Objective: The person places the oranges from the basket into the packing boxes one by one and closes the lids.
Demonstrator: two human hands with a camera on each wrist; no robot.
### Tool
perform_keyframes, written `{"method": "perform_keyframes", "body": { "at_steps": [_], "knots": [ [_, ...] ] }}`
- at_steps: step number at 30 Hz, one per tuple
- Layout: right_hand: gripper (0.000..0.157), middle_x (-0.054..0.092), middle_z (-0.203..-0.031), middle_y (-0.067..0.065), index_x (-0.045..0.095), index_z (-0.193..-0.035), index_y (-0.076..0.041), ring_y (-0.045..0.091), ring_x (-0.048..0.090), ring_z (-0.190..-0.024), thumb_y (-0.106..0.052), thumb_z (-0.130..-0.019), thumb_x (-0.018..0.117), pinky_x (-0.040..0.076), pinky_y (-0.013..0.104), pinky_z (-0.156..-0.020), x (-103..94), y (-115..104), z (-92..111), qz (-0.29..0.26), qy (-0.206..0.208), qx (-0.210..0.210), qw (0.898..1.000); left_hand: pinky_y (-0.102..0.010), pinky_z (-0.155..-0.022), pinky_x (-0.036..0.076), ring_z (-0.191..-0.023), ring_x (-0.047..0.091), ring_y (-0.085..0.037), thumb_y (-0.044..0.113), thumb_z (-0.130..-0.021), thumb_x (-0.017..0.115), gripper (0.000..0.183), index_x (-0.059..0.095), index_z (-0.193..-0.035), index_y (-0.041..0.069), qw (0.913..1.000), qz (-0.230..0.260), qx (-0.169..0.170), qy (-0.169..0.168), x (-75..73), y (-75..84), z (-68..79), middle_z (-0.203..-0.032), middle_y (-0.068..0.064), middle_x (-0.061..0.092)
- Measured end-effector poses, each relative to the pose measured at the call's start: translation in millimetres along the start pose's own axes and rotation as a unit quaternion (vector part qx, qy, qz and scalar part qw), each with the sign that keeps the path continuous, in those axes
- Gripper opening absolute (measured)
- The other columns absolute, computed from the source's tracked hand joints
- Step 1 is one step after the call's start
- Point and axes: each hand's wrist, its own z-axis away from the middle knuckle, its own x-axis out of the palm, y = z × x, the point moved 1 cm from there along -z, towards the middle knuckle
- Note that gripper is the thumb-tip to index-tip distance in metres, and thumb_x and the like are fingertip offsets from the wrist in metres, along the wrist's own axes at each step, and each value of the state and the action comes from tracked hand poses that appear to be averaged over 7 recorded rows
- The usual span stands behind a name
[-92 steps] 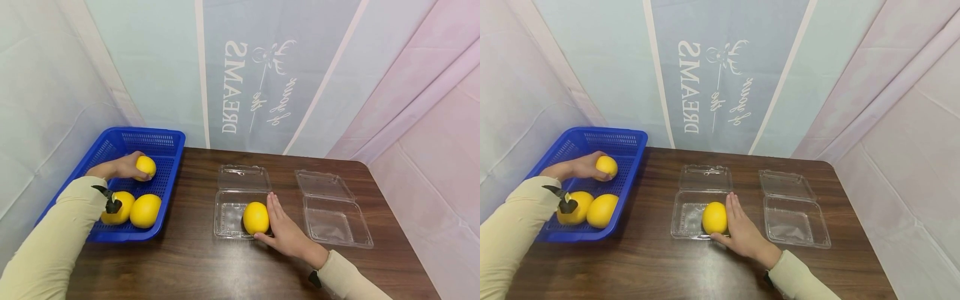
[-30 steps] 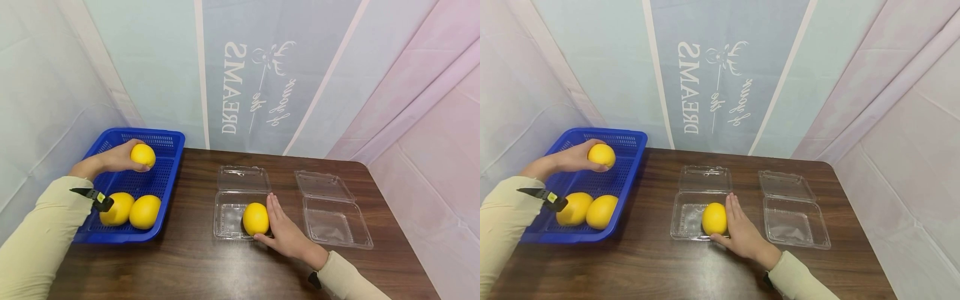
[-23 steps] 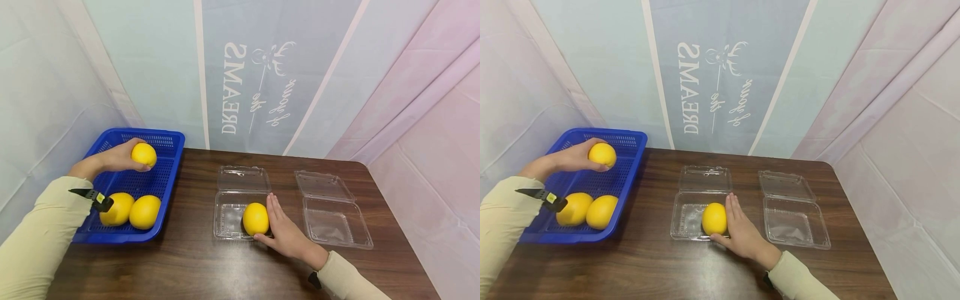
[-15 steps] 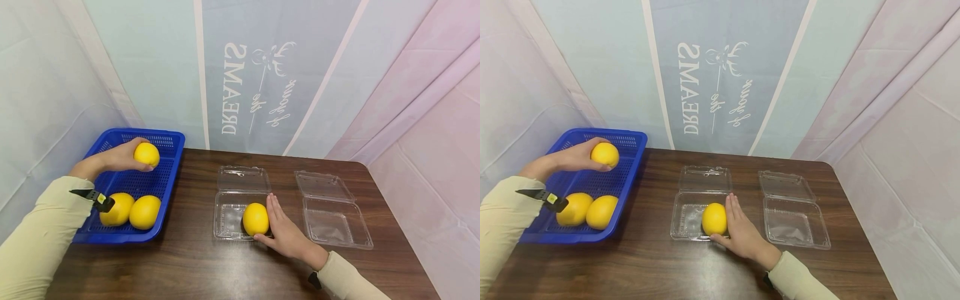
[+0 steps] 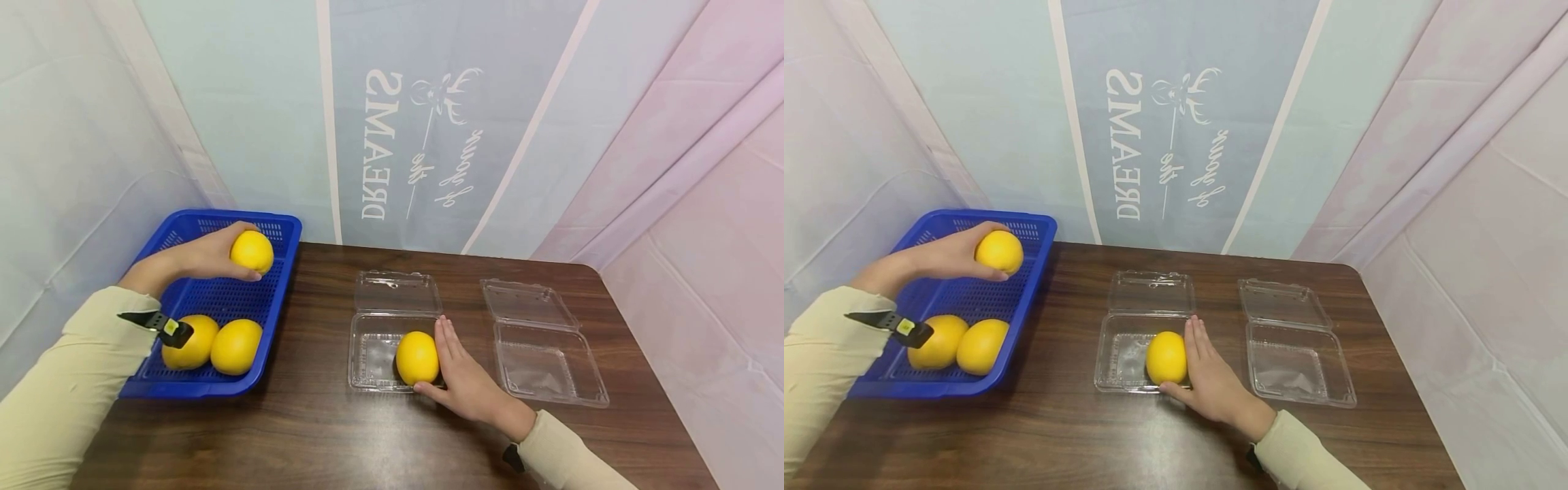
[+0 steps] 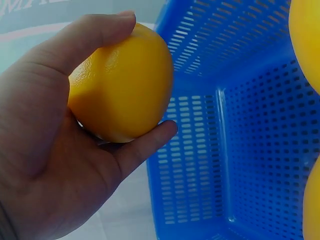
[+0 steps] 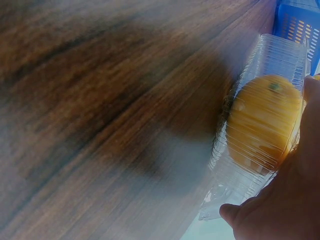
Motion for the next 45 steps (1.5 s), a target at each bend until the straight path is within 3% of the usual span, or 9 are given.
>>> {"method": "perform_keyframes", "body": {
  "at_steps": [13, 45],
  "knots": [
    [0.114, -0.003, -0.166, 0.028, 0.004, -0.157, 0.011, 0.038, 0.004, -0.154, -0.058, -0.093, 0.067, 0.022, 0.052, -0.118, -0.9, 0, 1, -0.004, 0.003, -0.001, 1.000, -0.055, -0.090, 0.053, -0.104, 0.058, -0.033, 0.026, -0.084, 0.084, 0.089, 0.031, -0.149, -0.002, 0.9999, -0.002, 0.008, -0.011, 3.8, 19.1, -4.6, -0.130, -0.023, 0.053],
    [0.110, -0.001, -0.165, 0.031, 0.005, -0.157, 0.013, 0.043, 0.006, -0.153, -0.056, -0.095, 0.065, 0.024, 0.055, -0.116, -4.8, -2, -1, 0.000, 0.004, -0.005, 1.000, -0.052, -0.091, 0.052, -0.104, 0.057, -0.029, 0.030, -0.082, 0.086, 0.085, 0.037, -0.147, 0.005, 0.9980, 0.001, 0.057, -0.028, 14.9, 46.9, -12.4, -0.126, -0.015, 0.056]
  ]
}}
